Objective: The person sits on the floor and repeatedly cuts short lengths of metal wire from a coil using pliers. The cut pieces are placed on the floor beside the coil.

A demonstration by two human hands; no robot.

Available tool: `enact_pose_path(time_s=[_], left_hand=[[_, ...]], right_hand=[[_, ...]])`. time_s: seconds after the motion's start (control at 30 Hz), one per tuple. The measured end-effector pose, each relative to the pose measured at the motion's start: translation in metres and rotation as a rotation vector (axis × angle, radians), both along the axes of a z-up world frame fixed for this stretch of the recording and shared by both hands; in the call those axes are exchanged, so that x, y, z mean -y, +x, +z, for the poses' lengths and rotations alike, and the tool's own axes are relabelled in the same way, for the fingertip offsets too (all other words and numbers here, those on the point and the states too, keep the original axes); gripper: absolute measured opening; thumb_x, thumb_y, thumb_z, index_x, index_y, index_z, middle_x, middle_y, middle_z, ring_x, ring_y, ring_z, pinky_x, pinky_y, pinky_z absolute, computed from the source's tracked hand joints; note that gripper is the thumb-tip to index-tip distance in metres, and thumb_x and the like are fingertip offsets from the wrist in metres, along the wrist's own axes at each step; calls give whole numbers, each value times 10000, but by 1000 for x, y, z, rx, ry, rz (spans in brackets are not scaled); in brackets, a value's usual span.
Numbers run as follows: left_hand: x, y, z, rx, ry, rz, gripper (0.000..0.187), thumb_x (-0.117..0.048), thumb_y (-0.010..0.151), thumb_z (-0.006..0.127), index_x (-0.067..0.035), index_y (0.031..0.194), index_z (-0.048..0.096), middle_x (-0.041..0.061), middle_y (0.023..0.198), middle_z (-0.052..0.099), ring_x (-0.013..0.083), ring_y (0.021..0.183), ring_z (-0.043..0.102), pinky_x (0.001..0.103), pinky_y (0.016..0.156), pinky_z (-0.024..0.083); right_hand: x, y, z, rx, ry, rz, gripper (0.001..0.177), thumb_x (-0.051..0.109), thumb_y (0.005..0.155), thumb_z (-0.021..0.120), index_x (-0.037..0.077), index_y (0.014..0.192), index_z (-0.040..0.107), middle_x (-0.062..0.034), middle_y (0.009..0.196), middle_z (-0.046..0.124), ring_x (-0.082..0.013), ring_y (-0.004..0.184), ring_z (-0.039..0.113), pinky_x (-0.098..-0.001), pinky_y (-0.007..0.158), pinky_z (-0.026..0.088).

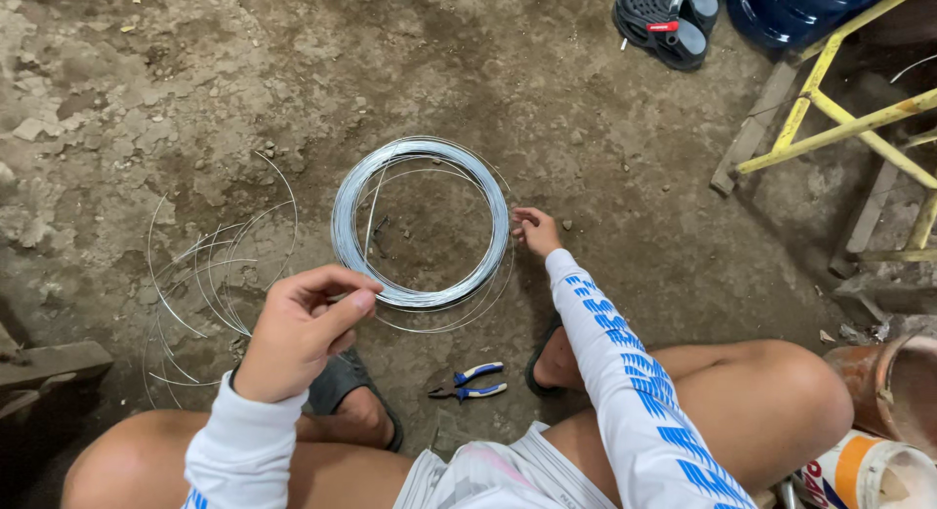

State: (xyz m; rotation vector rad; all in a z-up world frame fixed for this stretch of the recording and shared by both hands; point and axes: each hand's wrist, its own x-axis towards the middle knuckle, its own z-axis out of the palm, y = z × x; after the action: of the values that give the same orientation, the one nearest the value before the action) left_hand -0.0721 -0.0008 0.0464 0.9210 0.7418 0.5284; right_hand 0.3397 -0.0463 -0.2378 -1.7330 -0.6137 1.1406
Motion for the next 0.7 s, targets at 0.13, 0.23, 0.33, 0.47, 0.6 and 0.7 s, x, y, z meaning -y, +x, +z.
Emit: enact_pose_path(time_s=[0.13,0.23,0.33,0.47,0.6,0.7], left_hand=[[-1,-10,1,37,-25,9,170,-26,914,706,56,1061,725,63,781,670,43,556,435,231,446,302],[-2,-13,-1,57,-43,12,166,-14,914,702,62,1060,724,68,778,665,44,557,434,230,446,303],[-3,-14,-3,85,-58,16,166,-7,917,704,64,1066,727,62,769,650,40,554,422,227,444,297],[-4,-14,-3,96,-62,20,163,4,920,701,67,1069,719,77,785,665,50,566,439,231,452,301],[-7,-11,-1,67,-63,45,159,-7,920,687,59,1061,718,80,784,676,41,536,418,231,435,294],[-7,-10,2,40,-54,56,151,-13,922,681,56,1052,714,76,770,672,43,510,408,233,425,293]], right_hand=[[2,5,-6,-92,34,138,335,40,1037,551,66,1350,666,-111,1261,734,-135,1003,676,-279,802,547],[8,3,-12,-290,-23,168,350,50,1022,557,73,1362,636,-81,1299,719,-126,1031,683,-281,815,534],[11,-1,-14,-399,-84,137,371,72,1008,552,118,1370,616,-20,1315,700,-115,1013,663,-273,811,519],[9,-9,-17,-423,-80,129,354,123,1014,580,133,1363,641,14,1297,695,-109,988,639,-270,791,491],[12,-13,-17,-446,-68,120,303,141,1029,612,85,1319,679,-6,1199,698,-121,940,616,-293,781,480],[12,-15,-17,-491,-70,153,257,147,1024,609,83,1261,685,9,1115,687,-112,928,609,-294,792,487]])
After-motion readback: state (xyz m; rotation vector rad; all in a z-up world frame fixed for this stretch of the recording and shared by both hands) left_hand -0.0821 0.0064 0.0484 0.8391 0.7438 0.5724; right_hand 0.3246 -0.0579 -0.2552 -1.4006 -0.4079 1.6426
